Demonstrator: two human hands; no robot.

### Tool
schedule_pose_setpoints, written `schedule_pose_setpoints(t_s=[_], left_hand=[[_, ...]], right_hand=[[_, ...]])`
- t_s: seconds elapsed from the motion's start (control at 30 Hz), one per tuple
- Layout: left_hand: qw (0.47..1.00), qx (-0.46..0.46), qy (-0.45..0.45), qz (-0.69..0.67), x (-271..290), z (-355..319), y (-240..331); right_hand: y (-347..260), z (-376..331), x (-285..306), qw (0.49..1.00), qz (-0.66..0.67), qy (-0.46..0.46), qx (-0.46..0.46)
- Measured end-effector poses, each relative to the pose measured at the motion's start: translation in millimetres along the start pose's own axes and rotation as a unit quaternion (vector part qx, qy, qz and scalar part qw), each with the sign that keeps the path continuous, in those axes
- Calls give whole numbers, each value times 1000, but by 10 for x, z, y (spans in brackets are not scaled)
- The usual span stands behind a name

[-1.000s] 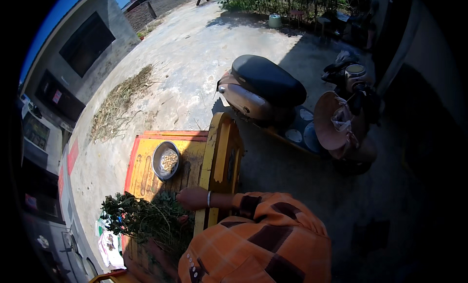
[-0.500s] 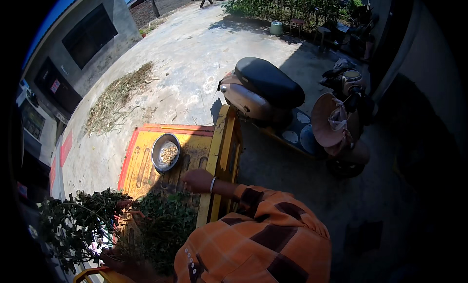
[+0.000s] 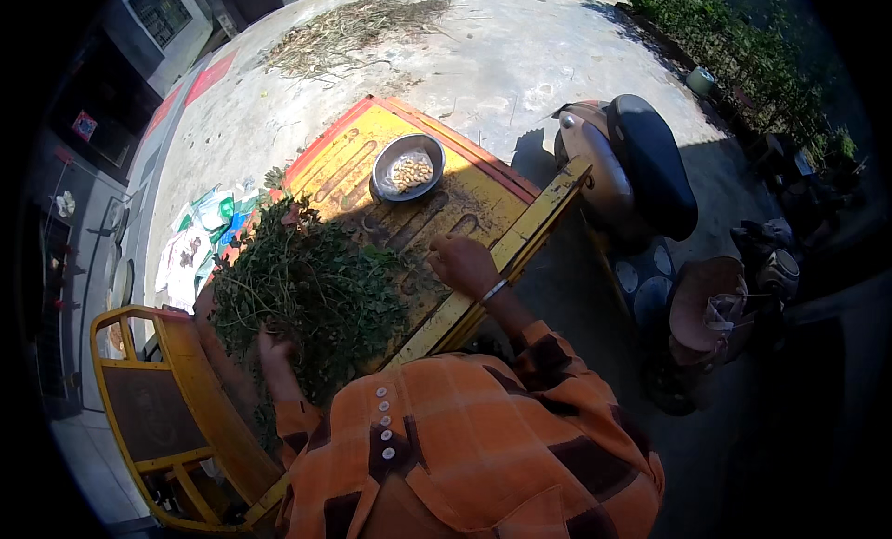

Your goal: The person stands at the back of a yellow auto-rickshaw and manually separates small white tubers from green leafy stems. They hold the bunches in their hands, pull the tubers off the roots, and place the separated tubers into a metal bowl resting on the vehicle's bed. The person continues this repetitive sorting process throughout the clip.

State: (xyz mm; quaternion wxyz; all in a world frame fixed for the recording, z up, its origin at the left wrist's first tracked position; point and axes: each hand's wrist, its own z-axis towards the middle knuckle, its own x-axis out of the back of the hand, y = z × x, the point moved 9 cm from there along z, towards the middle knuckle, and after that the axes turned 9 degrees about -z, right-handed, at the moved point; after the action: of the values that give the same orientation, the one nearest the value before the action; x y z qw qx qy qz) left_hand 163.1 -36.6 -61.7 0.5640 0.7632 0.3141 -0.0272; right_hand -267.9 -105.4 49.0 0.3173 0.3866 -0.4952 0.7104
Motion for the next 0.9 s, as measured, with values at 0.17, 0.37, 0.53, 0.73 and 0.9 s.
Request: schedule_pose_setpoints(t_s=[0.17, 0.37, 0.53, 0.73, 0.9], left_hand=[[892, 162, 214, -363, 1055, 390, -951], [875, 120, 202, -422, 530, 116, -521], [919, 76, 98, -374, 343, 264, -361], [929, 112, 26, -351, -58, 172, -319], [936, 52, -66, -342, -554, 19, -89]], right_hand=[[-232, 17, -73, 999, 13, -16, 24], [-270, 54, -15, 999, 32, -3, 43], [-222, 99, -62, 999, 42, -4, 29], [-236, 132, -82, 999, 28, -3, 28], [-241, 132, -253, 985, 163, -47, -8]])
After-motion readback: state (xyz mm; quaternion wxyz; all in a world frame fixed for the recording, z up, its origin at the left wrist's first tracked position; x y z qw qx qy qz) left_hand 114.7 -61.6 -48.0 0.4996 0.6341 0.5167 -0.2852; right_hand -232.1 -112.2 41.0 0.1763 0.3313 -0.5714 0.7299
